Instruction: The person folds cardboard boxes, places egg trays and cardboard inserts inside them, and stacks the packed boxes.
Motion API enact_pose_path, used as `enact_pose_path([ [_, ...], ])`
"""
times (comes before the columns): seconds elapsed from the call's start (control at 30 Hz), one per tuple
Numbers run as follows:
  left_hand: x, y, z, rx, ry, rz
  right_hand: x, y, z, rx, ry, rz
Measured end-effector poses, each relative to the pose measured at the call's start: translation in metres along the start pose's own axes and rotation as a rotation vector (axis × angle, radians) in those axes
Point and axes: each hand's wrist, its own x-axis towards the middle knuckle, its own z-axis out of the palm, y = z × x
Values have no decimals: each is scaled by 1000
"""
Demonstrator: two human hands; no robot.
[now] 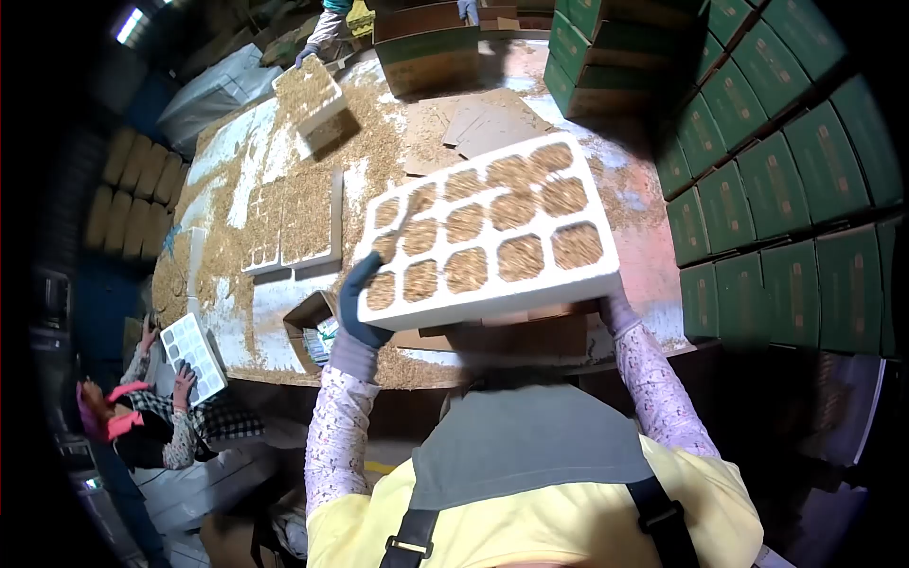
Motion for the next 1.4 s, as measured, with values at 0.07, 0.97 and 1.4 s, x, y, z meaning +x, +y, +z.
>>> enact_pose_path([
  [0.07,8,-26,-30,286,123,-32,-18,-24,6,325,-81,96],
  [0.97,151,129,-288,897,1770,270,-24,-76,42,-667,87,92],
  [1.4,144,137,-304,-237,784,868,-28,-89,60,-963,253,114],
])
